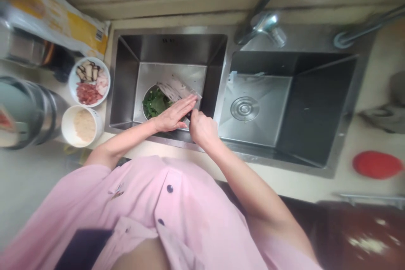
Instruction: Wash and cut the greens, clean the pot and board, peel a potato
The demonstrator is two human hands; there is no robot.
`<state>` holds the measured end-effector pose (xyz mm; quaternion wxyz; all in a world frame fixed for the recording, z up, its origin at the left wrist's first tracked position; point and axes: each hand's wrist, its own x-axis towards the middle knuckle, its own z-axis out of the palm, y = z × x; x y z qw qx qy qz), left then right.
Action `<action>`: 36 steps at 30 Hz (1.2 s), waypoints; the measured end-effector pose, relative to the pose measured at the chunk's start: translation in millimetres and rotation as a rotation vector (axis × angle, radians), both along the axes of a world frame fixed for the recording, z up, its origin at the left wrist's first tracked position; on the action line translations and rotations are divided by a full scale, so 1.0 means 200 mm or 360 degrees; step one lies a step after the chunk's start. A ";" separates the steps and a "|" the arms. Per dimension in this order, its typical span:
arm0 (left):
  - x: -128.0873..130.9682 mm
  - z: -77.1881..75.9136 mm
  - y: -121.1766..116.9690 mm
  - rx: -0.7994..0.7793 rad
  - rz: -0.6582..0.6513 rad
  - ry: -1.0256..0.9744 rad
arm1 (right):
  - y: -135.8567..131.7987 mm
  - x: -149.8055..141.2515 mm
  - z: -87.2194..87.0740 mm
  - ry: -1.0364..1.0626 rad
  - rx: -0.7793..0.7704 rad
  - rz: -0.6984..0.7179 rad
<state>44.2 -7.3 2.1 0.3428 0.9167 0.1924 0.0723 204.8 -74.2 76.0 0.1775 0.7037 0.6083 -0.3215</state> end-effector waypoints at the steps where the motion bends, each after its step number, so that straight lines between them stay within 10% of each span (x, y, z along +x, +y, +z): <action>1: 0.01 -0.01 -0.01 -0.0002 -0.0026 0.0049 | -0.03 0.00 0.02 -0.0019 -0.0013 0.0051; 13: -0.31 -0.21 0.26 0.0070 0.0621 0.0695 | -0.39 0.14 0.19 -0.0100 -0.0061 -0.0052; 24: -0.13 -0.34 0.08 0.0067 -0.0686 0.0711 | -0.71 0.48 0.25 -0.0416 0.0218 -0.0859; 31: -0.25 -0.33 0.19 0.0430 -0.0581 0.0918 | -0.95 0.51 0.25 -0.0451 0.0087 -0.0980; 36: -0.24 -0.16 0.21 0.0505 -0.0132 0.0812 | -0.70 0.72 0.09 -0.0448 0.0041 -0.0841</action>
